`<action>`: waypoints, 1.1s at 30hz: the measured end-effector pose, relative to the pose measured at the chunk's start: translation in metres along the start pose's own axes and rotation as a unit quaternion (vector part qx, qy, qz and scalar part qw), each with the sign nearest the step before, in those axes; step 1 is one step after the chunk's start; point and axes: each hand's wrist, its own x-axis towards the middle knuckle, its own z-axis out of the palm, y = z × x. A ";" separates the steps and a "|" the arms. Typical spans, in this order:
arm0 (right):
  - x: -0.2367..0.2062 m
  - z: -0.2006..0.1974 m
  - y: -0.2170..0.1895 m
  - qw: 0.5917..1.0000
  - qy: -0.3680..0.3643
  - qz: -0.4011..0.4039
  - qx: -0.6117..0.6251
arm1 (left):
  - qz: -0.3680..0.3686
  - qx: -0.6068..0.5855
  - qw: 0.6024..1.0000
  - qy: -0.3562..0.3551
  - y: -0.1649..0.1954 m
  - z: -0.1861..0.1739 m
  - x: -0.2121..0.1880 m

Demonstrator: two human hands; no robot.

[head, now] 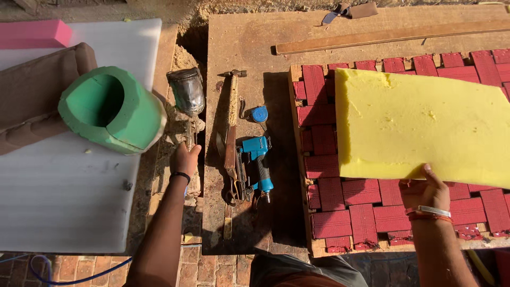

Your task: The person trims a yellow foam sheet to size on a red woven panel using a hand saw, cutting off excess strips and pressing the foam flat. They then apply hot glue with a glue gun along the panel edge to attach the foam.

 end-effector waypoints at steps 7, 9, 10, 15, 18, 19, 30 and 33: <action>-0.038 -0.013 -0.087 0.987 -0.040 -0.144 0.066 | -0.115 -0.171 0.972 -0.110 0.075 -0.081 -0.159; -0.026 -0.034 -0.124 0.981 -0.039 -0.174 0.076 | -0.119 -0.156 0.971 -0.139 0.109 -0.081 -0.196; -0.015 -0.048 -0.147 0.978 -0.049 -0.187 0.079 | -0.133 -0.171 0.964 -0.155 0.126 -0.076 -0.213; 0.056 -0.149 -0.291 0.966 -0.097 -0.226 0.079 | -0.179 -0.342 0.900 -0.203 0.195 -0.019 -0.314; 0.110 -0.212 -0.387 0.968 -0.092 -0.229 0.046 | -0.201 -0.365 0.890 -0.185 0.233 0.017 -0.368; 0.127 -0.222 -0.418 0.971 -0.073 -0.218 0.060 | -0.190 -0.371 0.892 -0.175 0.247 0.029 -0.383; 0.053 -0.164 -0.223 0.900 -0.282 -0.040 -0.329 | 0.006 -0.295 0.955 -0.033 0.441 0.123 -0.446; -0.025 -0.099 -0.148 0.851 -0.445 -0.069 -0.269 | -0.015 -0.138 0.984 -0.110 0.493 0.128 -0.433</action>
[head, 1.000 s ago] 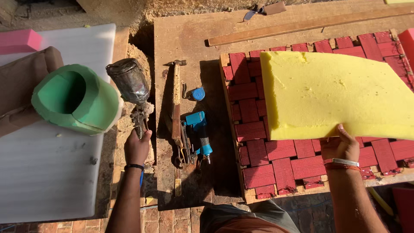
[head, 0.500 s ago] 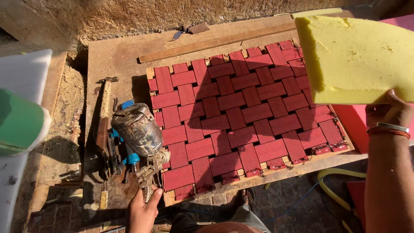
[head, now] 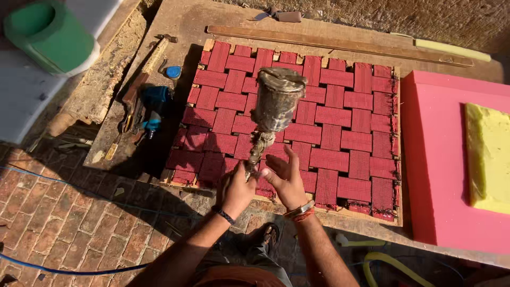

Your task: The person trims a yellow foam sheet to size on a red woven panel using a hand saw, cutting off excess strips and pressing the foam flat. They then apply hot glue with a glue gun along the panel edge to attach the foam.

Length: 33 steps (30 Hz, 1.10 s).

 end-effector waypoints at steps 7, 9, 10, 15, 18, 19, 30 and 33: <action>0.023 0.035 -0.039 0.976 0.147 -0.143 -0.067 | 0.321 -0.195 0.924 0.071 0.011 0.022 -0.020; 0.037 0.033 -0.048 0.975 0.172 -0.136 0.036 | 0.210 -0.283 0.930 -0.107 -0.024 0.023 -0.035; 0.046 0.030 -0.055 0.973 0.158 -0.158 0.058 | 0.175 -0.192 0.943 -0.209 -0.047 0.019 -0.035; 0.086 0.031 -0.075 0.971 0.125 -0.164 0.124 | -0.039 -0.199 0.876 -0.438 -0.198 -0.058 -0.043; 0.088 0.041 -0.066 0.989 0.089 -0.088 0.076 | -0.034 -0.146 0.916 -0.373 -0.243 -0.102 -0.035; 0.083 0.047 -0.059 0.994 0.076 -0.059 0.048 | 0.001 -0.105 0.943 -0.317 -0.244 -0.110 -0.030; 0.036 0.094 -0.032 0.966 0.101 0.089 -0.222 | 0.079 0.021 0.959 -0.271 -0.217 -0.170 -0.042; 0.060 0.096 -0.059 0.964 0.162 0.006 -0.210 | 0.060 -0.014 0.967 -0.245 -0.222 -0.172 -0.043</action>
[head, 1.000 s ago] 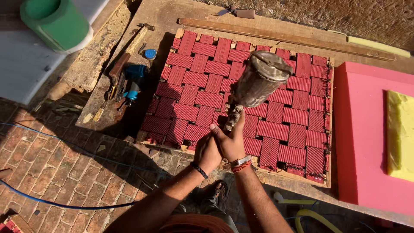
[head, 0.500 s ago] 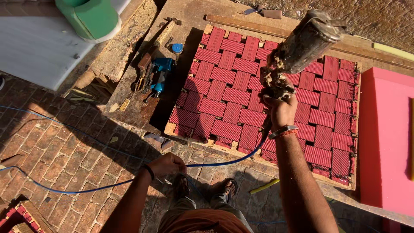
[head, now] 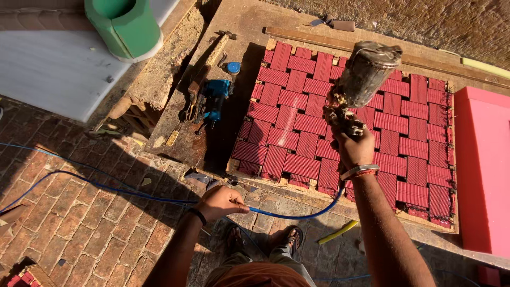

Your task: The person trims a yellow foam sheet to size on a red woven panel using a hand saw, cutting off excess strips and pressing the foam flat. They then apply hot glue with a glue gun along the panel edge to attach the foam.

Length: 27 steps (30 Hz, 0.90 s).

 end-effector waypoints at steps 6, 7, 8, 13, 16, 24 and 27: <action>0.015 -0.024 -0.029 0.997 0.045 -0.035 0.052 | 0.070 -0.057 0.996 0.030 -0.007 0.009 0.020; 0.014 -0.029 -0.028 0.997 0.049 -0.037 0.056 | 0.073 -0.049 0.996 0.016 -0.008 0.011 0.025; 0.013 -0.034 -0.027 0.996 0.053 -0.038 0.060 | 0.075 -0.041 0.996 0.002 -0.010 0.014 0.030; 0.010 -0.077 -0.010 0.991 0.100 0.000 0.084 | 0.070 -0.079 0.990 -0.095 -0.019 0.028 0.042; 0.009 -0.117 0.001 0.987 0.148 -0.012 0.057 | 0.022 -0.002 0.988 -0.152 -0.023 0.030 0.046; 0.004 -0.235 0.034 0.968 0.243 0.008 0.061 | 0.003 -0.049 0.998 -0.031 0.047 0.078 0.085; 0.004 -0.278 0.041 0.961 0.272 0.018 0.043 | 0.022 -0.008 1.000 -0.002 0.088 0.089 0.103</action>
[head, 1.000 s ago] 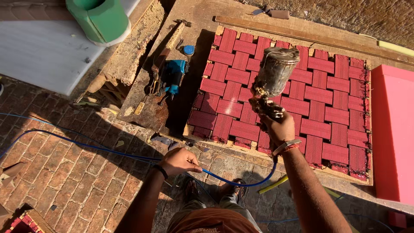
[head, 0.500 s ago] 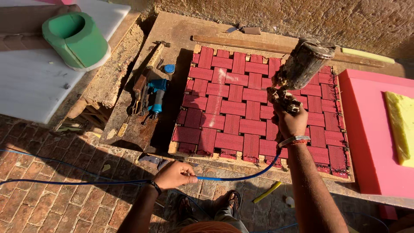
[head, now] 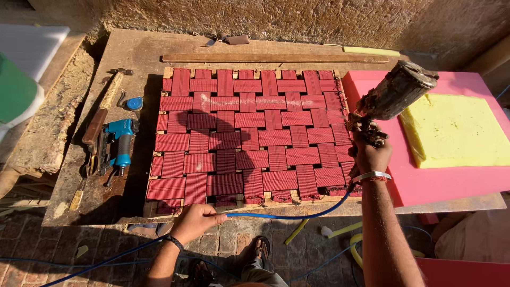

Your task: The person trims a yellow foam sheet to size on a red woven panel using a hand saw, cutting off excess strips and pressing the foam flat. They then apply hot glue with a glue gun along the panel edge to attach the foam.

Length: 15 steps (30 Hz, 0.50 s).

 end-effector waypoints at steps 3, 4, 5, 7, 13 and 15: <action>0.011 -0.026 0.006 1.000 0.016 -0.007 0.016 | 0.008 0.029 0.999 0.017 0.028 0.012 0.010; 0.010 -0.034 0.010 1.000 0.007 -0.018 0.016 | 0.008 0.038 0.999 0.019 0.034 0.016 0.012; 0.007 -0.042 0.014 0.999 -0.001 -0.029 0.016 | 0.008 0.047 0.999 0.020 0.038 0.021 0.013; -0.005 -0.053 0.023 1.000 0.003 -0.009 0.014 | 0.008 0.047 0.999 0.019 0.041 0.029 0.013; -0.055 -0.074 0.035 1.000 -0.008 0.024 0.002 | 0.026 0.027 0.998 0.044 0.037 0.042 0.003; -0.074 -0.075 0.032 0.999 -0.018 0.033 -0.006 | 0.028 0.028 0.998 0.044 0.033 0.039 -0.003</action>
